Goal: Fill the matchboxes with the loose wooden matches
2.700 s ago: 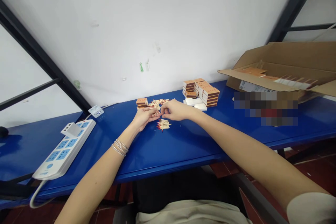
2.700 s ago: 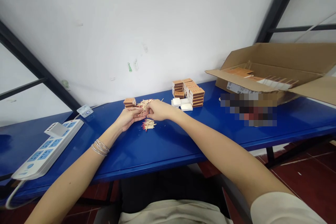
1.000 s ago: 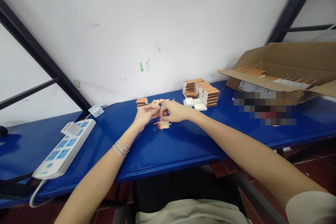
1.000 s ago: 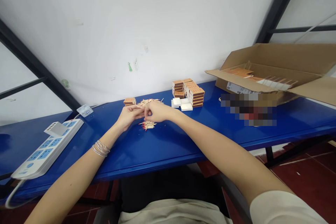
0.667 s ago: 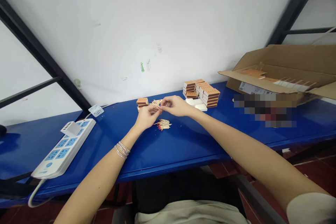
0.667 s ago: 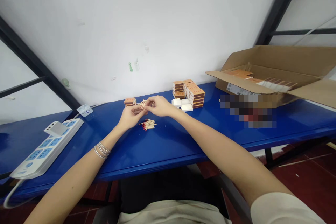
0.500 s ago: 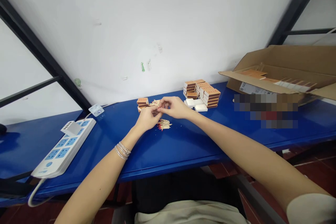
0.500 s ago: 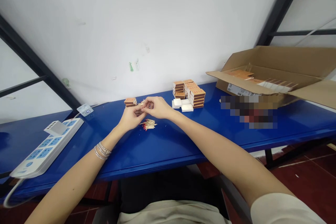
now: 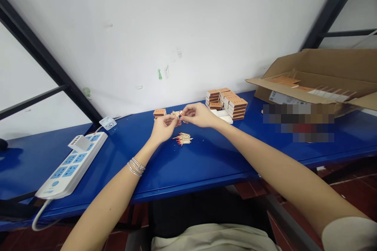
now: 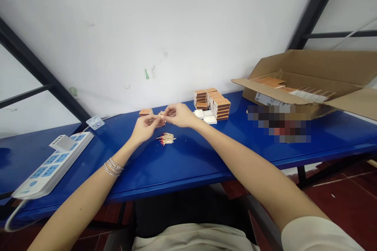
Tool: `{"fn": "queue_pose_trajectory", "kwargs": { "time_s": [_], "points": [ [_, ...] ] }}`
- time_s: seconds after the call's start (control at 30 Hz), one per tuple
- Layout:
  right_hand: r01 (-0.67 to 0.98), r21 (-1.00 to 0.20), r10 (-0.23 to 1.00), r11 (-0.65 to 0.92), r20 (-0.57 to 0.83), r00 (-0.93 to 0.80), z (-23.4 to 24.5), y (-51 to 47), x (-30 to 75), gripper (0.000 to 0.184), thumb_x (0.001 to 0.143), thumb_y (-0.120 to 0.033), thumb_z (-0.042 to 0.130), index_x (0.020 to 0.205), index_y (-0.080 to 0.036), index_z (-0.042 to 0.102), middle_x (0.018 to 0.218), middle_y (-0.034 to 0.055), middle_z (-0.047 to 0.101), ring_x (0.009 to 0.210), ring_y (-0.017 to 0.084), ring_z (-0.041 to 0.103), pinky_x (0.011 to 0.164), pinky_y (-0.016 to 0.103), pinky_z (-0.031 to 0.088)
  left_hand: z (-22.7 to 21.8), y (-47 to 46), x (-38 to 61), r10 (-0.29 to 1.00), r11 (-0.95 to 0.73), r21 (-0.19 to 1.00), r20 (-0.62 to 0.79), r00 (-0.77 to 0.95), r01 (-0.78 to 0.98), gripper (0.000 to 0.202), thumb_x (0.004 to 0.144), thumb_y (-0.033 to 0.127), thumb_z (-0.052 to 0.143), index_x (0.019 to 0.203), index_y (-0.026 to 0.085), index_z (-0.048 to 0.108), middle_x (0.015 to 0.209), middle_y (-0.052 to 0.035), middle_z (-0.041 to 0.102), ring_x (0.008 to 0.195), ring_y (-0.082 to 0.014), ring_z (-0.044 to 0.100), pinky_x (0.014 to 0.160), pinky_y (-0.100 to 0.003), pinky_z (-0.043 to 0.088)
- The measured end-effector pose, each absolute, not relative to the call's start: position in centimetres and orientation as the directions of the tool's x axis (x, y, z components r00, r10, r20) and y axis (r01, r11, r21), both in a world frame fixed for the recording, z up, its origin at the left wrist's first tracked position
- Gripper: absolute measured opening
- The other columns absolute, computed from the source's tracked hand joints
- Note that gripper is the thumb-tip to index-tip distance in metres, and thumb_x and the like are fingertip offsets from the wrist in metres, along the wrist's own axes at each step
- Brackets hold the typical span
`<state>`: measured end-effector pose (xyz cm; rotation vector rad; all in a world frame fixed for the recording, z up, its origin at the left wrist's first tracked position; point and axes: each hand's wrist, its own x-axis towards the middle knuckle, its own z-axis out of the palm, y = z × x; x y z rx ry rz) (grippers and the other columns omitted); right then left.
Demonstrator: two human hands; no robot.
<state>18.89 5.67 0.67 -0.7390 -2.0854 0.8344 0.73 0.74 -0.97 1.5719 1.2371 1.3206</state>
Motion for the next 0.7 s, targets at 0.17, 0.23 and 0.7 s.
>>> {"fn": "queue_pose_trajectory", "kwargs": {
  "time_s": [0.17,0.23,0.7],
  "points": [
    [0.293,-0.680,0.626,0.672,0.309,-0.716,0.9,5.1,18.9,0.013,0.070,-0.027,0.070,0.076,-0.015,0.071,0.069,0.0024,0.069,0.063,0.012,0.062,0.062,0.023,0.045,0.5,0.6,0.3,0.997,-0.049,0.978,0.058,0.043,-0.205,0.028,0.082,0.036,0.058,0.091,0.011,0.067,0.094,-0.0163,0.075,0.088,-0.0253,0.072,0.090,-0.042,0.053],
    [0.324,-0.650,0.580,0.687,0.222,-0.784,0.6,4.8,18.6,0.011,0.070,-0.024,0.071,0.076,-0.015,0.071,0.068,0.0020,0.069,0.062,0.012,0.062,0.060,0.023,0.045,0.8,0.5,0.2,0.996,-0.002,0.957,0.028,0.085,-0.291,0.031,0.084,0.036,0.053,0.095,0.010,0.066,0.098,-0.0187,0.074,0.095,-0.0261,0.071,0.093,-0.041,0.051],
    [0.313,-0.662,0.724,0.681,0.547,-0.420,1.6,5.4,19.2,0.014,0.076,-0.019,0.061,0.086,-0.012,0.068,0.074,0.0046,0.069,0.064,0.012,0.058,0.062,0.024,0.044,0.9,0.0,0.4,0.986,-0.040,0.945,0.091,0.143,-0.326,0.034,0.084,0.039,0.048,0.093,0.011,0.066,0.089,-0.0153,0.074,0.084,-0.0249,0.072,0.088,-0.040,0.052]
  ]
}}
